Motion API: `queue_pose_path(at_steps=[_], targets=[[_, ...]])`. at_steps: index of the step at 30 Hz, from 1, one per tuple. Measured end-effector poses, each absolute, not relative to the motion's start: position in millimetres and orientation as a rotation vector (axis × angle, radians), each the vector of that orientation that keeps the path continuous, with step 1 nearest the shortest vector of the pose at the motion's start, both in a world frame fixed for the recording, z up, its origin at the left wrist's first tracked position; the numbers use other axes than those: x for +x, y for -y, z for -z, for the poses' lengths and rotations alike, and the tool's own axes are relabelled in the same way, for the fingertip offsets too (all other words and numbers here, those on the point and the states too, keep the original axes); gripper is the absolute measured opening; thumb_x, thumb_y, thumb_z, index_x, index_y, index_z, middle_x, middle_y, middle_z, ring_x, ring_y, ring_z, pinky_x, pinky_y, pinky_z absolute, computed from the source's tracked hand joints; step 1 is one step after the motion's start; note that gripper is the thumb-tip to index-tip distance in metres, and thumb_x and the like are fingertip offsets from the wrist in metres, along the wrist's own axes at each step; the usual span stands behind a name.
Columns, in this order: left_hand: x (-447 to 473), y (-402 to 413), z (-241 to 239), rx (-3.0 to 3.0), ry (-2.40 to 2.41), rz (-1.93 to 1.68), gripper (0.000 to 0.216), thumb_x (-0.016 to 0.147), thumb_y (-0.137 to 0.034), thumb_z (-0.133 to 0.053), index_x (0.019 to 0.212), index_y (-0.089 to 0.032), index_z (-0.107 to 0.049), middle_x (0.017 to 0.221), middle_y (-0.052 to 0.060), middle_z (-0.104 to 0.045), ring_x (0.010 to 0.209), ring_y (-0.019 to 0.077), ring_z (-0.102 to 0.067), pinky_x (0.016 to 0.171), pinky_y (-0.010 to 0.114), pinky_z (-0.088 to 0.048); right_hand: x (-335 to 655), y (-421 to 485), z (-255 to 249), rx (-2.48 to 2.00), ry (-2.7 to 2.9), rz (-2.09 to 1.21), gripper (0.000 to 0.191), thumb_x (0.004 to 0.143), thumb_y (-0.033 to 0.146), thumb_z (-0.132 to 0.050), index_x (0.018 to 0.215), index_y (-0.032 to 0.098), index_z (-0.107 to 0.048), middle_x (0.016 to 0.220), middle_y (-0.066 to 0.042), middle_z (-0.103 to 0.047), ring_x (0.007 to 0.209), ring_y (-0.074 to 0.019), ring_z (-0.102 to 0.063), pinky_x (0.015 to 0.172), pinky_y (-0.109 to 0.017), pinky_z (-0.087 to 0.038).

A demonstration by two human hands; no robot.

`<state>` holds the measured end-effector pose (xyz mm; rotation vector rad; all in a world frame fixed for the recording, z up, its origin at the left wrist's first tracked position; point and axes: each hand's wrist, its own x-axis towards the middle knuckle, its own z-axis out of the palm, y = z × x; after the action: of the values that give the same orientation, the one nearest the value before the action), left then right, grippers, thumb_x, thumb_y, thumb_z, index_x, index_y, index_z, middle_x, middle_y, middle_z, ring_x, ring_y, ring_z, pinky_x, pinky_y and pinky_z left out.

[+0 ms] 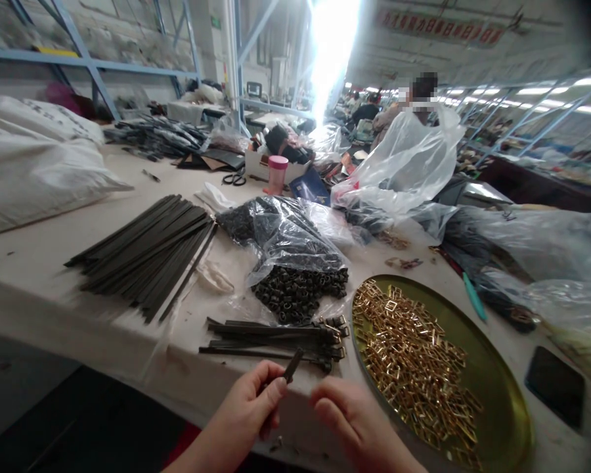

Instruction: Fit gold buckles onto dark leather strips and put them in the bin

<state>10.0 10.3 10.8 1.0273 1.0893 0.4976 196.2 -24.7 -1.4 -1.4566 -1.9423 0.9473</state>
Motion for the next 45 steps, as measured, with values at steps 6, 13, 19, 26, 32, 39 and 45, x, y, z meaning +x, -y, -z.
queue_pose_path(at_steps=[6, 13, 19, 26, 32, 39, 45], targets=[[15, -34, 4, 1.015, -1.087, -0.493, 0.049, 0.062, -0.065, -0.053, 0.071, -0.019, -0.041, 0.05, -0.011, -0.035, 0.037, 0.0032, -0.027, 0.034, 0.016, -0.022, 235, -63, -3, -1.872, 1.821, -0.42, 0.019, 0.085, 0.029, -0.041, 0.08, 0.019, -0.056, 0.081, -0.004, -0.06, 0.076, -0.0171, -0.055, 0.068, -0.026, -0.039], [18, -49, 6, 1.02, -1.11, -0.468, 0.044, 0.065, -0.06, -0.051, 0.072, -0.018, -0.041, 0.055, -0.009, -0.04, 0.037, 0.0026, -0.03, 0.035, 0.016, -0.022, 230, -124, 22, -1.924, 2.051, -0.468, 0.003, 0.07, 0.019, -0.06, 0.07, 0.02, -0.057, 0.074, -0.003, -0.059, 0.07, -0.0179, -0.055, 0.062, -0.026, -0.035], [18, -46, 2, 1.071, -1.096, -0.492, 0.034, 0.07, -0.051, -0.05, 0.072, -0.018, -0.043, 0.057, -0.008, -0.04, 0.04, 0.0036, -0.032, 0.038, 0.016, -0.025, 237, -111, 26, -1.867, 1.923, -0.558, 0.004, 0.07, 0.018, -0.055, 0.073, 0.019, -0.052, 0.071, -0.001, -0.057, 0.069, -0.016, -0.053, 0.062, -0.026, -0.038], [31, -38, -19, 1.204, -1.019, -0.628, 0.025, 0.075, -0.042, -0.048, 0.071, -0.018, -0.043, 0.055, -0.008, -0.038, 0.041, 0.0047, -0.033, 0.04, 0.017, -0.026, 219, -59, -10, -1.431, 1.447, -1.025, 0.016, 0.073, 0.029, -0.057, 0.082, 0.019, -0.048, 0.07, 0.003, -0.052, 0.063, -0.0112, -0.05, 0.06, -0.024, -0.041], [32, -27, -27, 1.358, -1.077, -0.654, 0.019, 0.078, -0.034, -0.046, 0.068, -0.017, -0.044, 0.054, -0.007, -0.036, 0.046, 0.007, -0.034, 0.044, 0.018, -0.029, 194, -18, -15, -1.171, 0.939, -1.397, 0.032, 0.06, 0.033, -0.073, 0.069, 0.018, -0.046, 0.063, 0.006, -0.048, 0.057, -0.0077, -0.044, 0.055, -0.02, -0.035], [25, -16, -22, 1.446, -1.154, -0.633, 0.017, 0.078, -0.031, -0.045, 0.067, -0.017, -0.047, 0.054, -0.007, -0.038, 0.047, 0.008, -0.037, 0.046, 0.02, -0.03, 188, -4, -6, -1.181, 0.959, -1.403, 0.028, 0.069, 0.041, -0.066, 0.071, 0.016, -0.052, 0.06, 0.004, -0.051, 0.058, -0.009, -0.045, 0.059, -0.023, -0.036], [24, -16, -21, 1.352, -1.063, -0.518, 0.019, 0.075, -0.033, -0.046, 0.064, -0.018, -0.042, 0.048, -0.009, -0.033, 0.038, 0.0057, -0.03, 0.039, 0.018, -0.026, 179, 5, 1, -1.137, 0.943, -1.447, 0.025, 0.068, 0.035, -0.068, 0.078, 0.017, -0.055, 0.066, 0.003, -0.053, 0.061, -0.0098, -0.049, 0.062, -0.024, -0.039]])
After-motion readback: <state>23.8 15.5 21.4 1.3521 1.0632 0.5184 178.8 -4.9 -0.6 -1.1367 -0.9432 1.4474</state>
